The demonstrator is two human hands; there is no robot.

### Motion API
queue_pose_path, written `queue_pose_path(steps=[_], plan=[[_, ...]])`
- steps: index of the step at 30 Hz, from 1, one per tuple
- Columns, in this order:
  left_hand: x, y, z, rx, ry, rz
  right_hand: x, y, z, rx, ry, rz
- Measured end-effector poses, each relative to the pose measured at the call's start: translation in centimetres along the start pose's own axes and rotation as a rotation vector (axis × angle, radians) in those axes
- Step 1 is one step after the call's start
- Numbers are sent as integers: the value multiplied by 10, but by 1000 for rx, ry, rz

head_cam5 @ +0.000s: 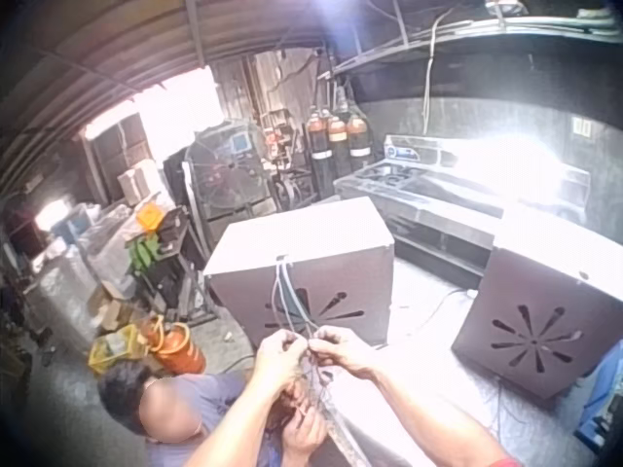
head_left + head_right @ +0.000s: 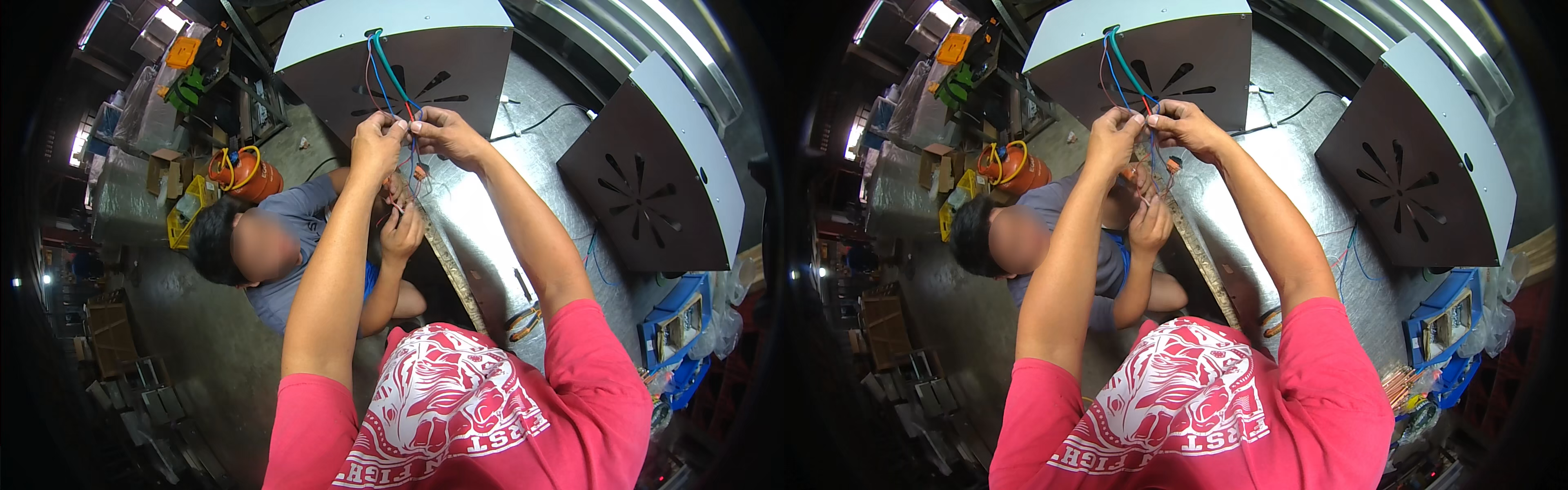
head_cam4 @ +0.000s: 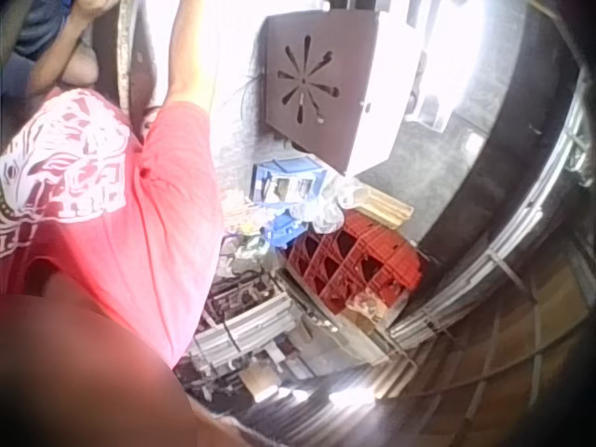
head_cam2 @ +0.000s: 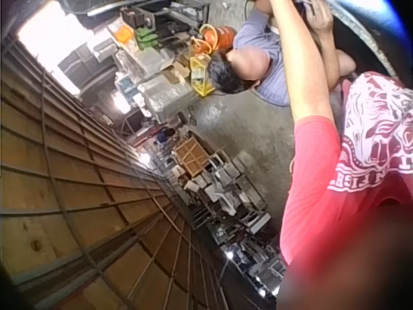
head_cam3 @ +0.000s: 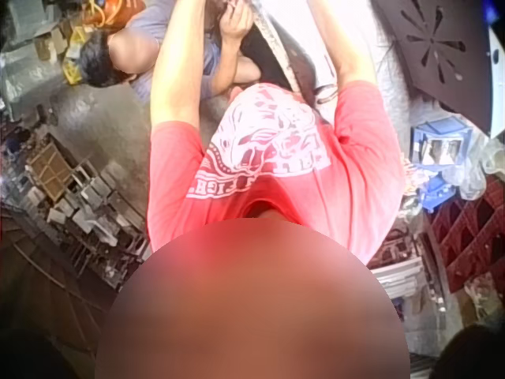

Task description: The person connects multiple colored wires to orange connectors and routes them into a metal enclosure. They strip wire ends, twist strands, and insert them into connectors while another person assists by holding wires and handing components.

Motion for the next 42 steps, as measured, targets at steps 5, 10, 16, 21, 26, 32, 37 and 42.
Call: queue_pose_path(steps=[5,10,16,21,26,32,37,42], plan=[[-3,-3,-3,-44,-29,-13,-2,-8,0,62,-34,88],[-4,-8,-7,-111,6,-79,3,-9,-3,68,16,163],[-2,-8,-6,-64,-4,-60,4,-8,-4,100,32,199],[0,-6,-3,-53,38,-90,-2,-8,-4,102,42,199],[3,-7,-5,-95,86,-204,-6,-10,-6,111,30,179],[4,-6,-6,-120,131,-198,-5,-10,-5,87,40,193],[7,-8,-8,-119,157,-209,-12,-8,-8,87,-13,167],[6,-15,-11,-131,145,-192,-12,-5,-12,85,-31,166]])
Point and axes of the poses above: each hand's wrist, its own z-axis towards the middle knuckle, its own x-axis out of the palm, y = z × x, the point moved 6 cm from there along z, towards the middle knuckle, and after that the axes turned 12 degrees about z, right-handed, at the moved point
